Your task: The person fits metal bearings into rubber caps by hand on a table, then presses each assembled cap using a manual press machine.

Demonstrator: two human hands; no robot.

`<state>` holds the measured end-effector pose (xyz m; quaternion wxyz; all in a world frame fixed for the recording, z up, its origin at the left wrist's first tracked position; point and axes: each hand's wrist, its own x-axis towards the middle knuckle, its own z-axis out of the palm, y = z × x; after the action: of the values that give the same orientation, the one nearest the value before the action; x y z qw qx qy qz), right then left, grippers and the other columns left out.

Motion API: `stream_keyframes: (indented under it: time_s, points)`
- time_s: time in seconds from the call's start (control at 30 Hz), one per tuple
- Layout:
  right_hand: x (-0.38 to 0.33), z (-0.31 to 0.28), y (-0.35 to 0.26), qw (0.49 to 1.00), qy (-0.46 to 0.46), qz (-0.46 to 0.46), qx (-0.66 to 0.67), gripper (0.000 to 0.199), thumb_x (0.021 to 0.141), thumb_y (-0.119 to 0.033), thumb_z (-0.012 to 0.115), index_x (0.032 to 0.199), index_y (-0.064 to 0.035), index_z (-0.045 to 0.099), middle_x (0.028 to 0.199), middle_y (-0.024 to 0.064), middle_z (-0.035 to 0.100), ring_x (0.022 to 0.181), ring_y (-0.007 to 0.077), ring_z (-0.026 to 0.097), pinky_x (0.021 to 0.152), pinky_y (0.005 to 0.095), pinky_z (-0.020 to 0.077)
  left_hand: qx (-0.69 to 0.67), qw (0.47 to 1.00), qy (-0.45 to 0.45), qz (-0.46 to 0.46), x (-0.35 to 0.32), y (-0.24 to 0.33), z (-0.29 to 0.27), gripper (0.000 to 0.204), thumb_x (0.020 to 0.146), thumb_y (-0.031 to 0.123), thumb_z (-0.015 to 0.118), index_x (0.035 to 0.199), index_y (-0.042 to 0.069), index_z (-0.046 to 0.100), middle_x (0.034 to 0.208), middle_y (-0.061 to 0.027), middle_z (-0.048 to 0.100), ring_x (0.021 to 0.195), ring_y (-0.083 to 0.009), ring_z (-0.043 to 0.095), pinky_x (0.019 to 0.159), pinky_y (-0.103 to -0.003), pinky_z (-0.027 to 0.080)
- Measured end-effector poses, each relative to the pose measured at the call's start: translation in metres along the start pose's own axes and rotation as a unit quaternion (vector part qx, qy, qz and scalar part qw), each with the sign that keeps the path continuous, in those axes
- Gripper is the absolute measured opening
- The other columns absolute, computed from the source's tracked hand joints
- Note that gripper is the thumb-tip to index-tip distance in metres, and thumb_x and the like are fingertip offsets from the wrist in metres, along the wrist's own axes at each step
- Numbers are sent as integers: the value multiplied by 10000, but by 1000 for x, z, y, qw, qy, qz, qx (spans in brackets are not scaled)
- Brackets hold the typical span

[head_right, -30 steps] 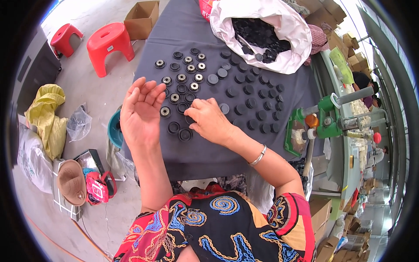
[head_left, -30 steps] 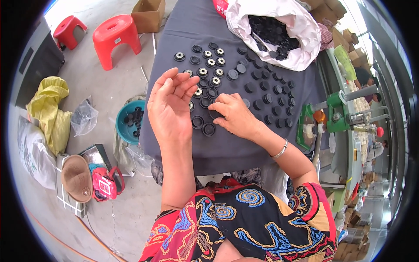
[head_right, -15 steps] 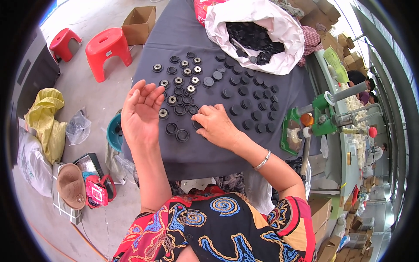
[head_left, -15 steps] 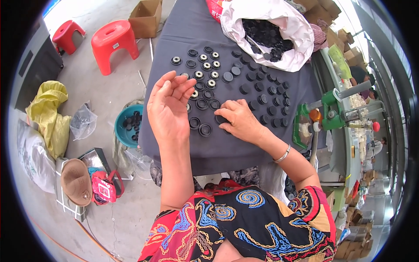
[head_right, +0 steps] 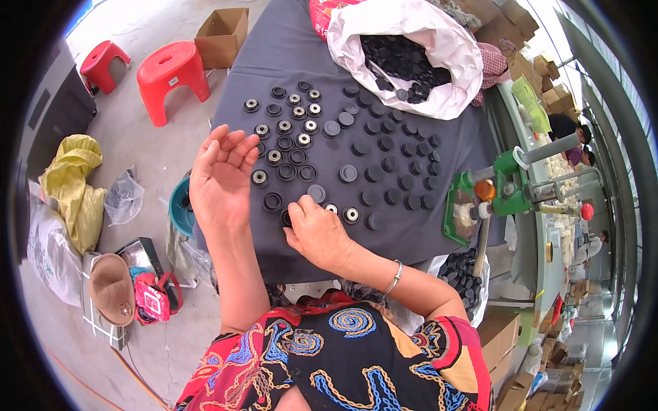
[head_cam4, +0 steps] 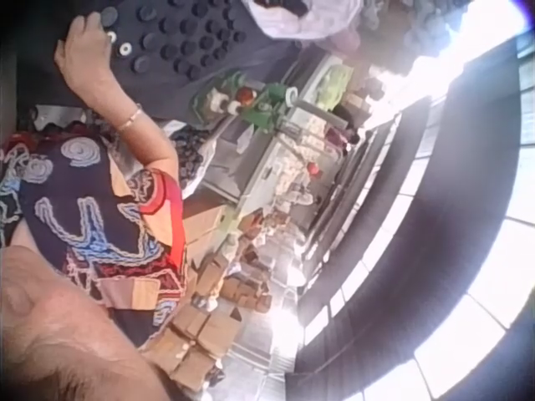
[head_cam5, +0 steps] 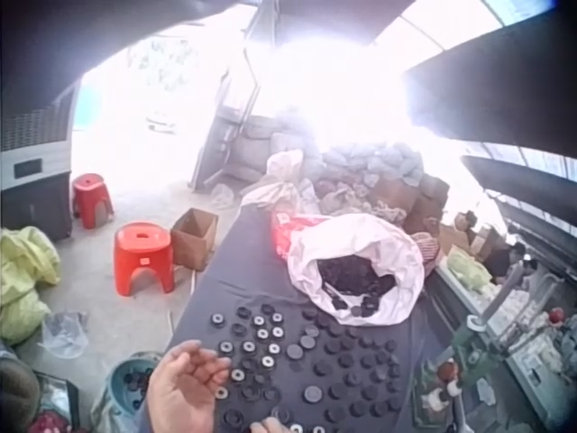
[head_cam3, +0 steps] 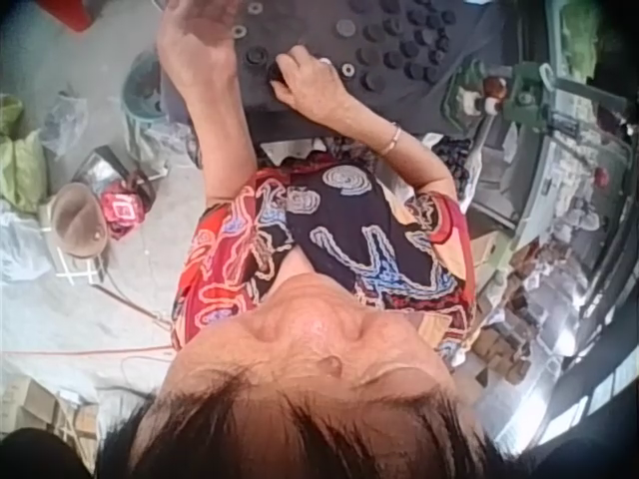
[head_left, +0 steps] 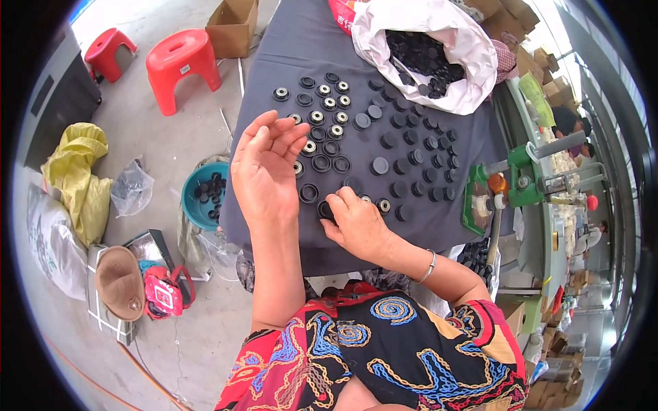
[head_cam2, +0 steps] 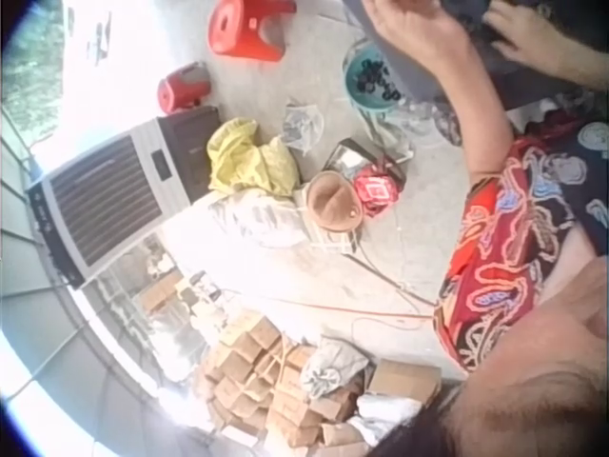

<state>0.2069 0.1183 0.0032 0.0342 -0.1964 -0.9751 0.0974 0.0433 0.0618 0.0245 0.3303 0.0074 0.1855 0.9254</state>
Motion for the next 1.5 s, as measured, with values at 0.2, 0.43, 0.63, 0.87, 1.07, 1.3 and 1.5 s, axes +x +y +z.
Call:
stream_keyframes:
  time_s: [0.2,0.43,0.63,0.87,1.07,1.3,1.5]
  points:
    - [2,-1,-1,989,77,-46,115,393,679,-57,697,1038,-11,544,949,149,529,715,290,607,622,371,517,1,1000,-2,-4,1,-1,-2,222,940,84,460,1081,-53,563,945,-175,648,880,-302,661,784,-364,529]
    - [-7,11,11,967,167,-80,173,388,630,-5,704,985,-33,549,980,140,570,811,312,576,738,381,485,-10,1000,-10,2,1,3,-2,229,943,94,460,1088,-52,561,952,-175,645,893,-305,657,789,-370,527]
    - [-21,2,14,980,116,-83,140,385,625,1,712,970,-23,543,983,143,586,876,313,587,763,374,491,-11,1000,-6,8,3,5,-6,231,942,98,466,1089,-53,561,953,-179,645,892,-310,656,792,-373,526]
    - [-12,6,10,953,168,-86,237,372,645,32,700,983,-24,556,1017,143,600,897,301,608,745,339,518,-8,1000,-8,6,2,2,-3,232,940,104,472,1087,-53,561,959,-182,644,897,-311,655,793,-373,526]
    - [-22,-2,16,974,163,-98,126,364,648,1,700,988,-14,573,1001,140,587,862,307,585,757,375,486,-8,1000,-2,19,3,8,-8,242,939,118,479,1097,-49,555,977,-183,639,916,-324,647,810,-381,515]
    - [-14,-13,11,993,6,-63,100,373,685,-45,693,1037,-1,578,986,151,561,834,320,594,729,387,497,-26,998,11,49,2,19,-12,250,939,121,473,1112,-45,545,996,-182,634,940,-337,636,843,-404,503]
    - [42,-37,10,983,43,-117,133,344,715,-33,670,1043,-6,570,971,151,550,800,324,612,688,393,521,-28,995,14,90,0,30,-15,265,943,125,473,1137,-44,537,1027,-186,626,979,-346,617,872,-422,489]
